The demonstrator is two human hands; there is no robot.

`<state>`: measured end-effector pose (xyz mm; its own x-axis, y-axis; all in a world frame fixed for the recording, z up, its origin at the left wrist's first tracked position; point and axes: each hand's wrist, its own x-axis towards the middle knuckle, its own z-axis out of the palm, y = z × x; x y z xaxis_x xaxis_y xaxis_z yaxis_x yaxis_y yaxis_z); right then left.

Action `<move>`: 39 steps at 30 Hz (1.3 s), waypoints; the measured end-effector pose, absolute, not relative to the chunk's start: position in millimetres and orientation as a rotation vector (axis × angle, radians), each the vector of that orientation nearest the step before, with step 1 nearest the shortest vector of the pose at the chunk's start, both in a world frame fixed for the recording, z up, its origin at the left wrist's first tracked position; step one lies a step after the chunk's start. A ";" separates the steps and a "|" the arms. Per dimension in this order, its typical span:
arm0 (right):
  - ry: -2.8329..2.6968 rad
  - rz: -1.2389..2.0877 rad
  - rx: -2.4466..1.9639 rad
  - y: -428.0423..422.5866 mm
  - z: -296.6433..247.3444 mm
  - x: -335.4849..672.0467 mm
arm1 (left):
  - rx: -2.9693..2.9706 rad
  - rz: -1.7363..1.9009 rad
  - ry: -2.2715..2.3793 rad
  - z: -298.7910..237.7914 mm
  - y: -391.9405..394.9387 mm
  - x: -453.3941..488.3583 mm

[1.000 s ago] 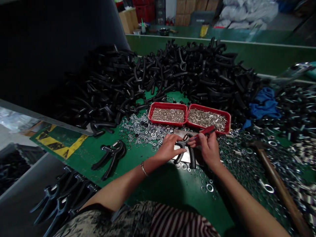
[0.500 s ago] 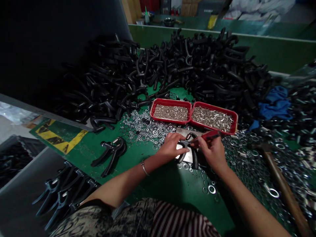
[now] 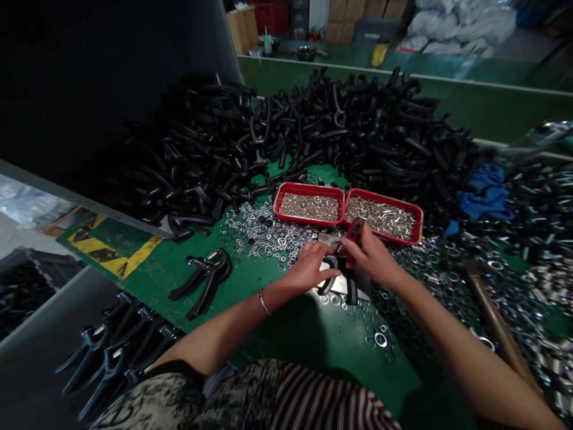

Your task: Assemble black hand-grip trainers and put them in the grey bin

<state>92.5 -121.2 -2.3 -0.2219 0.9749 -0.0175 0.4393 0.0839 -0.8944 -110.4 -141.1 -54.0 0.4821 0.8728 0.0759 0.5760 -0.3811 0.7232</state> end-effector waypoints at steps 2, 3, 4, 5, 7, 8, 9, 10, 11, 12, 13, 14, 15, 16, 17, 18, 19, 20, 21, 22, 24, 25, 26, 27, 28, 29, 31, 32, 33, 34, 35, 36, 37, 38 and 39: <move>-1.430 1.220 -1.284 -118.7 -3.3 107.1 | 2.089 0.612 1.185 -53.9 -141.0 -110.6; -1.286 1.235 -1.243 -119.2 -6.0 113.9 | 2.088 0.618 1.179 -53.9 -140.9 -110.8; -1.179 1.238 -1.225 -121.1 -10.1 119.1 | 2.089 0.624 1.174 -54.1 -140.5 -110.9; -1.122 1.249 -1.225 -124.5 -15.2 122.1 | 2.090 0.625 1.172 -54.2 -140.1 -111.0; -1.112 1.294 -1.263 -134.5 -26.4 121.4 | 2.089 0.615 1.182 -54.2 -139.2 -111.2; -1.131 1.301 -1.286 -140.3 -31.3 118.3 | 2.088 0.607 1.188 -54.2 -138.7 -111.3; -1.152 1.285 -1.305 -145.9 -35.1 114.3 | 2.090 0.599 1.189 -54.1 -138.4 -111.4; -1.173 1.252 -1.318 -150.8 -37.7 110.1 | 2.092 0.596 1.189 -54.0 -138.1 -111.5; -1.191 1.214 -1.329 -154.7 -39.1 106.4 | 2.094 0.596 1.187 -53.9 -138.0 -111.6; -1.209 1.186 -1.336 -157.4 -39.5 103.6 | 2.093 0.594 1.184 -53.9 -138.0 -111.7; -1.224 1.167 -1.341 -159.1 -39.3 101.9 | 2.090 0.591 1.182 -54.1 -138.0 -111.8; -1.237 1.154 -1.346 -160.0 -38.7 101.0 | 2.085 0.586 1.183 -54.3 -138.2 -111.9; -1.250 1.141 -1.353 -160.4 -38.0 100.8 | 2.081 0.581 1.185 -54.6 -138.4 -112.0; -1.264 1.125 -1.361 -160.5 -37.2 101.0 | 2.079 0.579 1.186 -55.0 -138.6 -112.0; -1.279 1.106 -1.371 -160.8 -36.4 101.4 | 2.077 0.581 1.186 -55.3 -138.8 -112.0; -1.292 1.083 -1.383 -161.3 -35.9 101.6 | 2.076 0.586 1.187 -55.5 -139.0 -112.0; -1.302 1.063 -1.394 -162.2 -35.5 101.7 | 2.074 0.591 1.188 -55.7 -139.2 -112.0; -1.305 1.048 -1.403 -163.6 -35.3 101.6 | 2.071 0.594 1.189 -55.7 -139.3 -111.9; -1.302 1.035 -1.410 -165.3 -35.1 101.2 | 2.068 0.594 1.190 -55.7 -139.4 -111.9; -1.304 1.018 -1.420 -167.2 -35.1 100.6 | 2.064 0.592 1.193 -55.6 -139.4 -111.8; -1.372 0.935 -1.479 -170.5 -34.6 98.5 | 2.062 0.589 1.195 -55.8 -139.2 -111.6; -1.448 0.862 -1.531 -171.2 -34.0 96.9 | 2.065 0.590 1.194 -56.0 -139.1 -111.4; -1.542 0.782 -1.589 -170.8 -33.0 95.1 | 2.068 0.591 1.191 -56.3 -139.0 -111.3; -1.636 0.709 -1.647 -169.0 -31.7 93.1 | 2.072 0.593 1.189 -56.5 -139.0 -111.0; -1.718 0.666 -1.692 -165.9 -29.9 91.1 | 2.078 0.595 1.186 -56.6 -138.9 -110.8; -1.783 0.657 -1.716 -161.8 -27.6 89.2 | 2.082 0.597 1.187 -56.3 -139.0 -110.4; -1.869 0.692 -1.703 -153.1 -21.8 86.6 | 2.086 0.591 1.201 -54.5 -139.2 -109.6; -1.901 0.712 -1.672 -149.9 -18.3 86.0 | 2.087 0.581 1.209 -53.1 -139.4 -109.2; -1.907 0.729 -1.633 -148.3 -14.6 86.0 | 2.089 0.568 1.218 -51.5 -139.5 -108.8; -1.881 0.745 -1.591 -148.4 -10.9 86.3 | 2.093 0.550 1.225 -49.9 -139.6 -108.5; -1.826 0.760 -1.551 -150.0 -7.4 86.9 | 2.100 0.532 1.227 -48.6 -139.5 -108.2; -1.750 0.778 -1.514 -152.7 -4.6 87.6 | 2.110 0.516 1.225 -47.7 -139.4 -108.0; -1.665 0.790 -1.483 -155.7 -2.8 88.0 | 2.118 0.507 1.223 -47.2 -139.1 -107.9; -1.591 0.792 -1.459 -158.3 -2.4 88.2 | 2.122 0.503 1.220 -47.3 -138.7 -107.9; -1.543 0.790 -1.443 -160.1 -3.5 88.0 | 2.120 0.504 1.220 -47.6 -138.3 -108.0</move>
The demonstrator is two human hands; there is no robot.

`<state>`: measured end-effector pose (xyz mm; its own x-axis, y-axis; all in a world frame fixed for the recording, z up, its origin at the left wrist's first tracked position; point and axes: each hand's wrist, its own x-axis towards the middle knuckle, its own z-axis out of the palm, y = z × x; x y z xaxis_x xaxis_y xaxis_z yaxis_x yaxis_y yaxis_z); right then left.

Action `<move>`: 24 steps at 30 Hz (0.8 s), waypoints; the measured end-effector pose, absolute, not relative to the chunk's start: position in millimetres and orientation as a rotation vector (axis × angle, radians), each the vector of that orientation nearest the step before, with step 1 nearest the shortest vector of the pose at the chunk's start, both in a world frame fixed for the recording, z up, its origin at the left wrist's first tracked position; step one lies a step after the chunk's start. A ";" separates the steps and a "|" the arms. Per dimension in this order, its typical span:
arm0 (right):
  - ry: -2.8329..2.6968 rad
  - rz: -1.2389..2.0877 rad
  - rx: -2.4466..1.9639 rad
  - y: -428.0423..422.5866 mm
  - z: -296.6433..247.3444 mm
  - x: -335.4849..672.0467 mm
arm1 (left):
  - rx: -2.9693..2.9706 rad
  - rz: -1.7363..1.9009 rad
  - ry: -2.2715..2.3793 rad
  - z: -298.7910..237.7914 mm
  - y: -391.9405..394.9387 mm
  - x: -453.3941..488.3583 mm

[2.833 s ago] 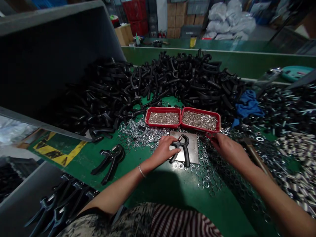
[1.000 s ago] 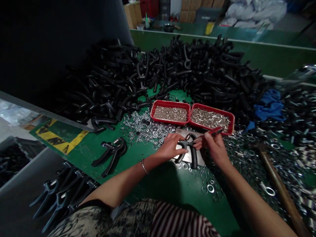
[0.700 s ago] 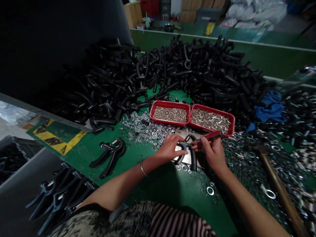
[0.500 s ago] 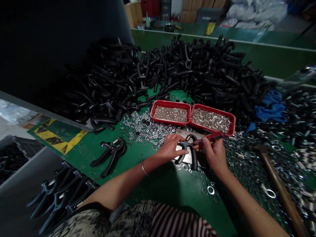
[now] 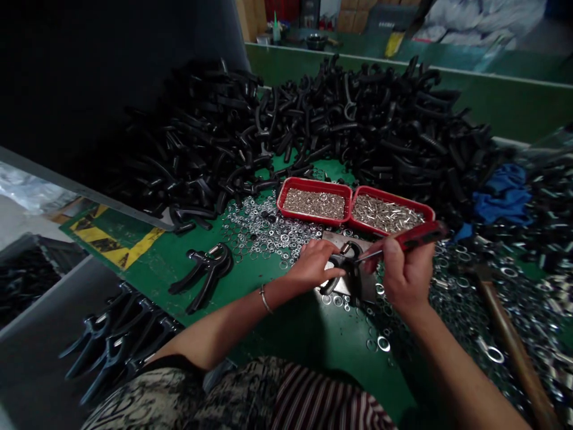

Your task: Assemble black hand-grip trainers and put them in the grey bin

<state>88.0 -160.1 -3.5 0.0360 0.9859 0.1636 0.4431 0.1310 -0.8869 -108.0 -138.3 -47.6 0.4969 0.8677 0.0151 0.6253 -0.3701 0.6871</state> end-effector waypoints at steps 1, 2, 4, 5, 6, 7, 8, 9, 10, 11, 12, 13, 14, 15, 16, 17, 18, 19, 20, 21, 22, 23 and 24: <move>-1.522 0.792 -1.439 -160.9 -6.2 87.4 | 2.113 0.508 1.223 -48.1 -137.9 -108.0; -1.511 0.794 -1.446 -160.7 -10.1 86.6 | 2.102 0.510 1.228 -48.4 -137.5 -108.1; -1.512 0.786 -1.484 -158.6 -20.0 85.3 | 2.084 0.507 1.237 -48.4 -137.1 -108.1; -1.516 0.765 -1.509 -157.4 -24.7 85.2 | 2.078 0.501 1.239 -48.0 -137.0 -108.2; -1.520 0.728 -1.532 -156.5 -28.5 85.4 | 2.074 0.495 1.240 -47.4 -137.0 -108.3; -1.527 0.690 -1.549 -155.9 -31.2 86.1 | 2.070 0.491 1.241 -46.7 -136.9 -108.5; -1.535 0.660 -1.562 -155.8 -32.7 87.0 | 2.065 0.491 1.240 -46.2 -136.9 -108.7; -1.544 0.641 -1.573 -156.0 -33.2 88.0 | 2.061 0.493 1.239 -45.9 -136.9 -108.9; -1.550 0.631 -1.580 -156.4 -32.8 88.9 | 2.058 0.496 1.237 -45.9 -136.8 -109.1; -1.555 0.628 -1.586 -156.9 -32.1 89.7 | 2.055 0.500 1.237 -46.1 -136.6 -109.3; -1.557 0.626 -1.594 -157.4 -31.4 90.2 | 2.055 0.501 1.235 -46.5 -136.4 -109.3; -1.558 0.622 -1.602 -157.9 -30.9 90.4 | 2.056 0.501 1.233 -47.1 -136.1 -109.3; -1.560 0.617 -1.609 -158.1 -30.9 90.1 | 2.058 0.499 1.231 -47.6 -135.9 -109.3; -1.566 0.618 -1.615 -158.2 -31.5 89.5 | 2.060 0.496 1.228 -48.2 -135.7 -109.2; -1.574 0.626 -1.622 -158.1 -32.6 88.6 | 2.063 0.495 1.224 -48.8 -135.5 -109.0; -1.584 0.641 -1.632 -157.7 -34.1 87.5 | 2.065 0.497 1.220 -49.3 -135.4 -108.9; -1.596 0.655 -1.644 -157.2 -35.7 86.2 | 2.066 0.502 1.217 -49.9 -135.4 -108.9; -1.612 0.662 -1.658 -156.5 -37.4 84.9 | 2.066 0.508 1.215 -50.5 -135.5 -108.8; -1.635 0.646 -1.678 -155.8 -38.7 83.7 | 2.068 0.513 1.212 -51.1 -135.6 -108.9; -1.673 0.607 -1.703 -155.2 -39.6 82.4 | 2.072 0.518 1.209 -51.7 -135.7 -108.9; -1.731 0.546 -1.724 -154.6 -39.9 81.1 | 2.080 0.519 1.207 -52.2 -135.7 -109.0; -1.816 0.479 -1.727 -154.2 -39.5 79.9 | 2.088 0.514 1.203 -52.6 -135.7 -109.1; -1.918 0.416 -1.708 -153.6 -38.6 78.8 | 2.097 0.507 1.201 -52.8 -135.6 -109.2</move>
<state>78.8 -153.6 -38.6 -0.0570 0.9813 0.1836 0.8170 0.1516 -0.5564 -109.2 -135.6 -52.8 0.5032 0.8642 0.0082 0.6083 -0.3609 0.7069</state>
